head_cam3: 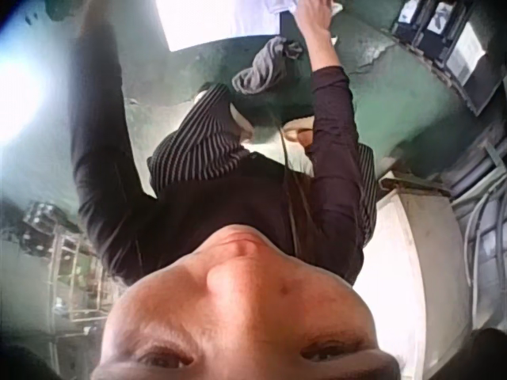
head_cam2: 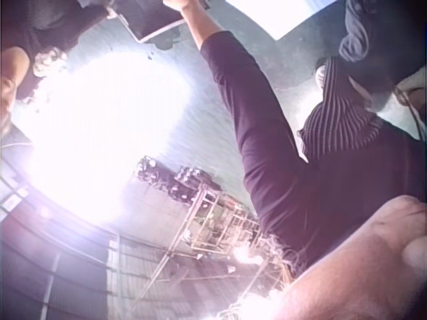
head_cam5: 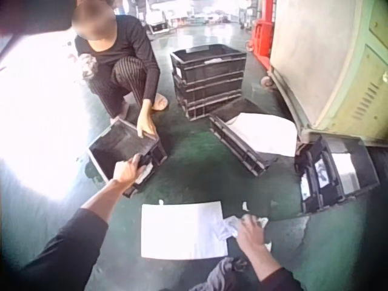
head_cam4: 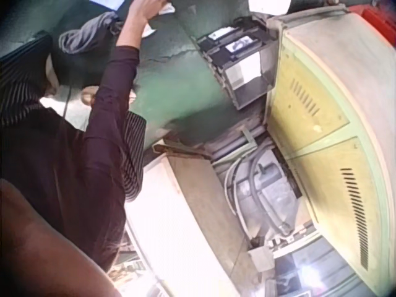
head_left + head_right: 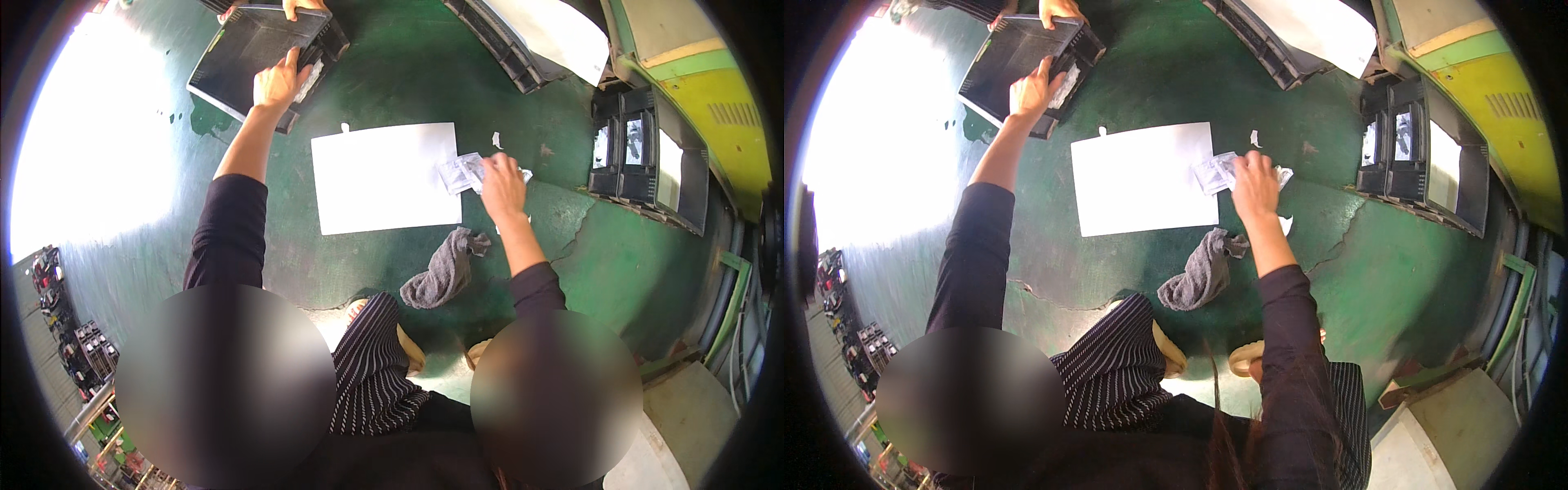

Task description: The person sits on the floor and repeatedly folds white sheets of paper in half. They place the folded sheets into a black plastic crate and occasionally wipe the crate with a cloth. Another person is visible in the background performing similar actions.

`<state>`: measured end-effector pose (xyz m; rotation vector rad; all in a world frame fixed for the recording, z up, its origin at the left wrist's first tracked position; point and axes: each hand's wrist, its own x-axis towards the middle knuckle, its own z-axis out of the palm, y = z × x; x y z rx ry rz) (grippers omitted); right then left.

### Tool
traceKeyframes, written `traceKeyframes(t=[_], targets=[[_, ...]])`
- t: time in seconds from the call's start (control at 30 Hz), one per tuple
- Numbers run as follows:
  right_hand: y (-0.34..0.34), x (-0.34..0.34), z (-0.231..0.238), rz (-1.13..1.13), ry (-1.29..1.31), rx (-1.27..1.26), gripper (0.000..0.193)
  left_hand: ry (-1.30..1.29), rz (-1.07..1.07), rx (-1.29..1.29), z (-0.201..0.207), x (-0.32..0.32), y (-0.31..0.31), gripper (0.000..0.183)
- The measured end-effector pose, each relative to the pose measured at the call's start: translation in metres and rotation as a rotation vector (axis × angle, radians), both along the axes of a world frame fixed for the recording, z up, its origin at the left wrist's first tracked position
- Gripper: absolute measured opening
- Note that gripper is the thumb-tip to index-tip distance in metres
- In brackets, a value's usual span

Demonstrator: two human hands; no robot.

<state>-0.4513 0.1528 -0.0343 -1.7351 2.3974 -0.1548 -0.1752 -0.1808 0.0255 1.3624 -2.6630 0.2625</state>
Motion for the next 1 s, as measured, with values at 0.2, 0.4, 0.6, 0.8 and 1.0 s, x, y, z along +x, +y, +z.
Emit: traceKeyframes(t=[0.2,0.4,0.6,0.8,1.0], targets=[[-0.028,0.000,-0.029,0.062,0.005,-0.075,0.023,0.114,-0.189,-0.367,0.014,-0.061,0.054,0.044],[0.001,-0.037,-0.008,0.099,0.243,0.266,0.020,0.100,-0.303,0.476,-0.076,-0.101,0.131,0.051],[0.012,-0.021,0.023,-0.075,-0.225,-0.099,0.043,0.131,-0.345,0.776,-0.072,-0.095,0.130,0.025],[0.018,-0.012,0.041,-0.209,-0.710,-0.123,0.035,0.728,-0.314,1.291,-0.024,-0.084,0.114,0.012],[0.025,-0.010,0.120,-0.390,-0.705,-0.163,0.017,0.929,-0.272,1.328,-0.003,-0.082,0.114,0.017]])
